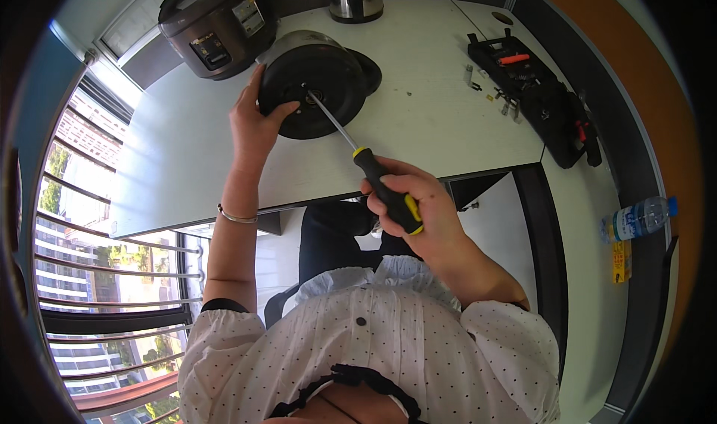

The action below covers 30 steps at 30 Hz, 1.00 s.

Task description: The person assembles the base of a small appliance by inserting screws and tightening them with a screwdriver. They repeatedly place screws into holes and use the tool to secure them.

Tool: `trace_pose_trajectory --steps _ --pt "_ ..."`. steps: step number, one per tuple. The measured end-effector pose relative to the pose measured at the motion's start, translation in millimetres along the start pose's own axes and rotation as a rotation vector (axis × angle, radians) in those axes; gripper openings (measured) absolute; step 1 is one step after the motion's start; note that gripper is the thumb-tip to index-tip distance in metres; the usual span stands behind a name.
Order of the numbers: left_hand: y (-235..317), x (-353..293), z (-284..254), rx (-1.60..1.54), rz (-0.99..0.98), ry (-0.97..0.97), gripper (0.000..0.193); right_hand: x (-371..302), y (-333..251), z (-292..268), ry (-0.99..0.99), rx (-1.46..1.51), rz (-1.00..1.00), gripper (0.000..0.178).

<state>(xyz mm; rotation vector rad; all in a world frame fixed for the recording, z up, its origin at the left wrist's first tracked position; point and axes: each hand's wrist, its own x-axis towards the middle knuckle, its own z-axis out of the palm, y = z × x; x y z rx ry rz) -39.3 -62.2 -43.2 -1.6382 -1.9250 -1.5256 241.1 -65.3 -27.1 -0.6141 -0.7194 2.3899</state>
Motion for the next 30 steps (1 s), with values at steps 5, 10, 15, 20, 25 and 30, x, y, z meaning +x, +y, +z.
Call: trace_pose_trajectory --steps 5,10,15,20,25,30 --pt "4.0 -1.3 6.1 0.031 0.063 0.058 0.075 -3.1 7.0 -1.1 0.044 -0.653 -0.27 0.052" --pt "8.3 -0.2 7.5 0.072 0.121 0.061 0.076 1.5 13.0 -11.4 0.002 -1.432 -0.858 0.045" --pt "8.0 -3.2 4.6 0.062 0.077 0.038 0.076 -4.5 6.2 2.9 0.023 -0.888 -0.414 0.042" --pt "5.2 -2.8 6.5 0.07 0.046 -0.005 0.075 -7.7 -16.8 3.8 0.052 -0.019 -0.063 0.038" --pt "-5.0 -1.5 14.6 -0.139 -0.077 -0.091 0.073 -3.4 -9.8 -17.0 -0.167 0.539 0.142 0.038" --pt "-12.1 -2.9 2.7 0.103 -0.011 0.0 0.073 17.1 1.1 -17.6 -0.208 0.627 0.175 0.035"
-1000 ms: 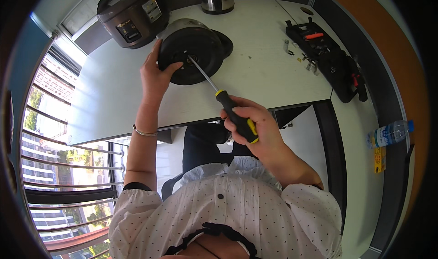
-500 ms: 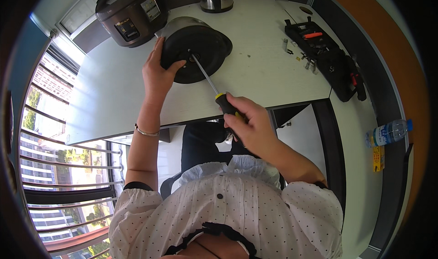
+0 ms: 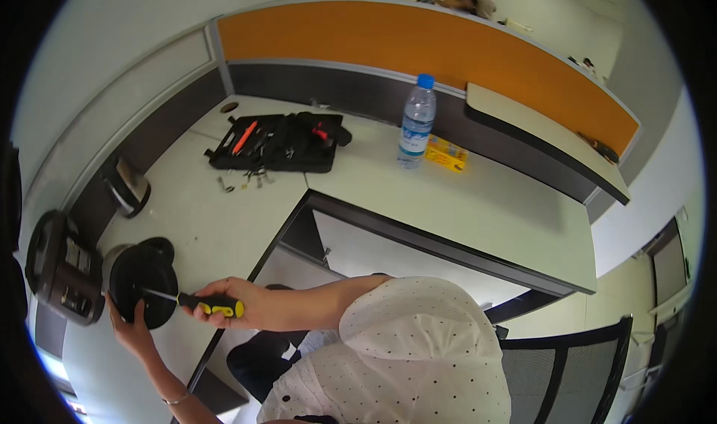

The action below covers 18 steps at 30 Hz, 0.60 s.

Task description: The person assembles the base of a small appliance by inserting screws and tightening them with a screwdriver. They repeatedly place screws into holes and use the tool to secure them.

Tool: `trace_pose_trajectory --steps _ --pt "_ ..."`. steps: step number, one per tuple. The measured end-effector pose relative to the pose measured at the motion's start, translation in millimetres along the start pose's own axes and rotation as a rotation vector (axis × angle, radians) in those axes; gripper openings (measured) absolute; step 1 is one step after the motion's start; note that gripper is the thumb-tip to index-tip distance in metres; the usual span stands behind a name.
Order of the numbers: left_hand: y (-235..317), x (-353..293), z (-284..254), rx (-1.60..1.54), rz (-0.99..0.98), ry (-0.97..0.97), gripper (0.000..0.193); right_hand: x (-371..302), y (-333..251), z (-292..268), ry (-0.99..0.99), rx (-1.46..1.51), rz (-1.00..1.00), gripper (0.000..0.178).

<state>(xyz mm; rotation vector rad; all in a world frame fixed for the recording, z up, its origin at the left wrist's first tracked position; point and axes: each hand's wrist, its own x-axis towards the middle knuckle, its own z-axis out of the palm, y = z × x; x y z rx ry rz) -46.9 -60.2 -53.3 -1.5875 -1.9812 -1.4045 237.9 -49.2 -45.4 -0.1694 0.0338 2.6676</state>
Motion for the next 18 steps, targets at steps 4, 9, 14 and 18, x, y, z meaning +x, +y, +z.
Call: trace_pose_trajectory --steps 4,9,14,18 --pt "6.3 2.4 9.1 0.0 0.002 -0.02 0.075 -8.1 -1.7 7.3 0.052 -0.109 -0.04 0.033" --pt "8.7 1.4 7.8 -0.022 -0.008 -0.033 0.077 -6.6 -0.3 10.2 0.124 -0.153 -0.044 0.032" --pt "15.7 3.9 11.7 0.083 0.116 0.002 0.079 -9.5 0.6 13.3 0.163 -0.198 -0.055 0.032" --pt "58.0 4.9 -4.7 0.282 0.405 0.031 0.071 -8.4 0.6 17.7 0.133 -0.257 -0.085 0.03"
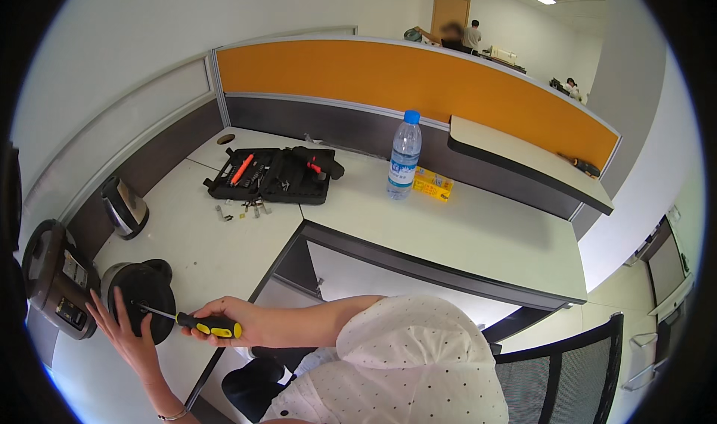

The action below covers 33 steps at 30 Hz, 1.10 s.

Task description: The person assembles the base of a small appliance by inserting screws and tightening them with a screwdriver. They repeatedly place screws into holes and use the tool to secure them.

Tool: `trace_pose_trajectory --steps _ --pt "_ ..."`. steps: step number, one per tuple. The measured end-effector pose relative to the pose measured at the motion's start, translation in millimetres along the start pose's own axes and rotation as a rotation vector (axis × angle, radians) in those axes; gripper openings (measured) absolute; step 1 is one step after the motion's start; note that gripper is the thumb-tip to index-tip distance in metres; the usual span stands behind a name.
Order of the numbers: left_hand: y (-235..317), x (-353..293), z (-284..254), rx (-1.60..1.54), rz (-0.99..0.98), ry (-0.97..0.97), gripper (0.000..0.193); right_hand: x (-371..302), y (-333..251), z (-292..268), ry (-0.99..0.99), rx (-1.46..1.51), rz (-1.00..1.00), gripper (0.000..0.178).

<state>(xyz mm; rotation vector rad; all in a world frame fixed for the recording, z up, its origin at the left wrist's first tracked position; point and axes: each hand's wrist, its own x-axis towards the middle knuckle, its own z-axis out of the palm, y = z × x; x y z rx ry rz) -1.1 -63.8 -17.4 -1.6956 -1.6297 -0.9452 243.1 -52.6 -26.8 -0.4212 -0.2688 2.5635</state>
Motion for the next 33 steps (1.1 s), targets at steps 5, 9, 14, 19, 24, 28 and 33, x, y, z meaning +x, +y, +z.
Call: trace_pose_trajectory --steps 5,9,14,19,24,28,33 --pt "15.0 6.9 -8.9 -0.019 0.17 0.014 0.043 2.2 -0.4 7.7 -0.045 -0.005 0.021 0.031" --pt "25.6 3.6 16.3 -0.137 0.176 -0.021 0.025 -7.4 -4.6 -9.0 0.075 -0.076 -0.038 0.032" --pt "8.2 -7.0 9.7 -0.137 0.142 0.039 0.017 -8.5 6.8 9.0 -0.008 -0.491 -0.201 0.046" --pt "12.9 -8.8 1.4 -0.052 0.119 0.01 0.024 -21.1 8.4 19.3 0.085 -1.202 -0.313 0.057" --pt "-3.3 -10.1 1.0 -0.231 -0.011 0.069 0.073 -13.3 18.8 2.7 0.022 -1.633 -0.678 0.049" --pt "-22.0 -10.9 4.7 -0.288 -0.28 0.107 0.088 -13.8 16.2 0.6 0.017 -1.792 -0.777 0.045" --pt "-41.2 -13.0 13.8 -0.361 -0.356 -0.017 0.074 -11.2 17.9 2.5 -0.02 -1.836 -0.824 0.044"
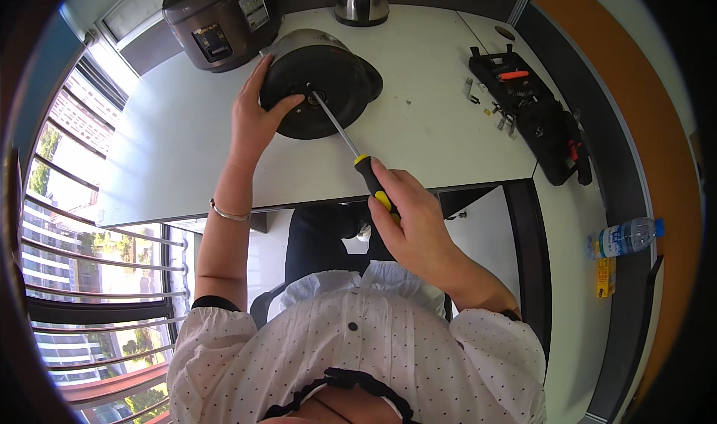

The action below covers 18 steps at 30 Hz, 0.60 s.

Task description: The person assembles the base of a small appliance by inserting screws and tightening them with a screwdriver. They repeatedly place screws into holes and use the tool to secure them.

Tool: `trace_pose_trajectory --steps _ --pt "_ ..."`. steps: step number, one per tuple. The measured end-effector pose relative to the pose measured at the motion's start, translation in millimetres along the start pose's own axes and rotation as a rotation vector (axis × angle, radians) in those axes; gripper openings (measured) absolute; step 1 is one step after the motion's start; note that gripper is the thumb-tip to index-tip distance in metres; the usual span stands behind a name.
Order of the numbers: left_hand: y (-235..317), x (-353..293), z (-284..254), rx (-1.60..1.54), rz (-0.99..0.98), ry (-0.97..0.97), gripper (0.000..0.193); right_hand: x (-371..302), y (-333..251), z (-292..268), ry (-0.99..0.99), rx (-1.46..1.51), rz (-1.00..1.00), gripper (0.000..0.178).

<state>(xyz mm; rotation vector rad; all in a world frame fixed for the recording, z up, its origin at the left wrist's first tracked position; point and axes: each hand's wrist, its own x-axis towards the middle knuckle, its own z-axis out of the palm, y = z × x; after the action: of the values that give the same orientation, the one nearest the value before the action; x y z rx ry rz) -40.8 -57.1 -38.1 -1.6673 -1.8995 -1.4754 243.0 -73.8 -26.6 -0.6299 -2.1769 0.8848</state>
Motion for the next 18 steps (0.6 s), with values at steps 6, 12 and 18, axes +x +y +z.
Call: trace_pose_trajectory --steps 6,12,18 --pt "0.1 -1.7 1.7 -0.161 -0.021 -0.014 0.071 -2.2 -9.5 -2.1 -0.056 0.632 0.416 0.046" --pt "1.6 -2.3 0.8 -0.183 -0.023 -0.012 0.071 2.7 -18.1 -4.4 0.025 1.245 0.631 0.042" --pt "2.1 -1.7 2.2 -0.147 -0.009 -0.008 0.071 -4.9 -0.9 2.7 0.01 1.984 0.718 0.04"
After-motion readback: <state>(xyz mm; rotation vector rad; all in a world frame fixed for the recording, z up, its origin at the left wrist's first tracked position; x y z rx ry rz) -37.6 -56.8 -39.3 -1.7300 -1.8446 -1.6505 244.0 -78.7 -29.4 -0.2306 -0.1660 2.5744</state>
